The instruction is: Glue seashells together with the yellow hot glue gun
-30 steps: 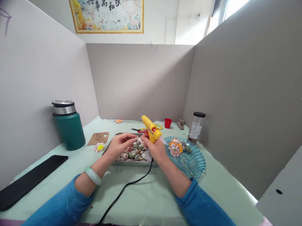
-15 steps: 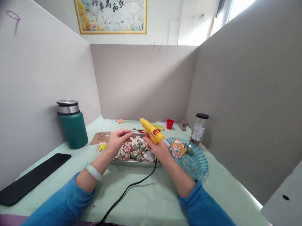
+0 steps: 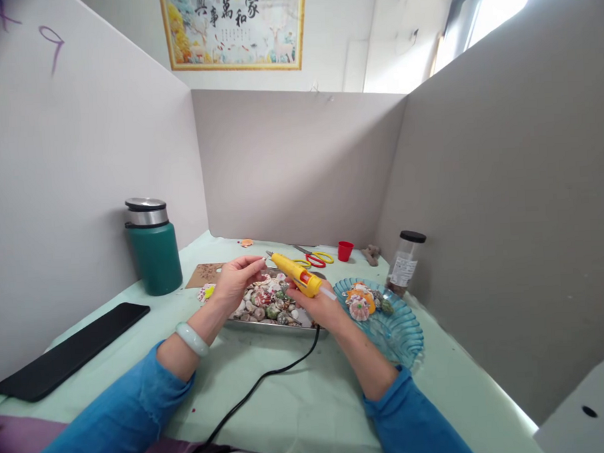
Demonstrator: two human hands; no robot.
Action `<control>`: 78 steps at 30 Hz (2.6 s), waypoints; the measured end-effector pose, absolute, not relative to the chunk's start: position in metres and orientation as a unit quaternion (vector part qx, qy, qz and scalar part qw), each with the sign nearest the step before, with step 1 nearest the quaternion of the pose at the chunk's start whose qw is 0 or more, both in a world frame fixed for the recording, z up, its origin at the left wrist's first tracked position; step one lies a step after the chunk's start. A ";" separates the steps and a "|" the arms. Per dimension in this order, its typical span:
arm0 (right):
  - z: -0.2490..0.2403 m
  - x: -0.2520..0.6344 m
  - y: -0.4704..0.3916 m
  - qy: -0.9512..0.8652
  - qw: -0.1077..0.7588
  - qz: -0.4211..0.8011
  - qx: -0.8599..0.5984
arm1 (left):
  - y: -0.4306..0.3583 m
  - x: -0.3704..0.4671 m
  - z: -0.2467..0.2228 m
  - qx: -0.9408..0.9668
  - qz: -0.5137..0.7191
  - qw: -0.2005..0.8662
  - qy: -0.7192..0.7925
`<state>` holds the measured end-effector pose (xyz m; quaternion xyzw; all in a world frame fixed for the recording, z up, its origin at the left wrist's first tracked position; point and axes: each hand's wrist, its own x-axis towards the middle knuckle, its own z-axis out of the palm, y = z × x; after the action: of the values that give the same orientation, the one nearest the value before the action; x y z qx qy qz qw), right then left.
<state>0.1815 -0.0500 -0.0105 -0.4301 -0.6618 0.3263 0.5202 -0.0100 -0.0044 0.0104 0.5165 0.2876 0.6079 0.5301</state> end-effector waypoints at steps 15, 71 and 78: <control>-0.012 0.181 -0.048 -0.661 0.513 0.321 -0.444 | -0.009 -0.010 0.015 0.489 0.608 0.567 0.264; -0.014 0.184 -0.049 -0.681 0.505 0.210 -0.487 | -0.021 -0.009 0.014 0.649 0.669 0.172 0.320; -0.013 0.183 -0.051 -0.686 0.495 0.203 -0.493 | -0.017 -0.011 0.012 0.651 0.668 0.147 0.330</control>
<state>0.1828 -0.0513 -0.0125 -0.4935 -0.6860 0.2028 0.4948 -0.0108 -0.0172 0.0125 0.6508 0.3296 0.6679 0.1474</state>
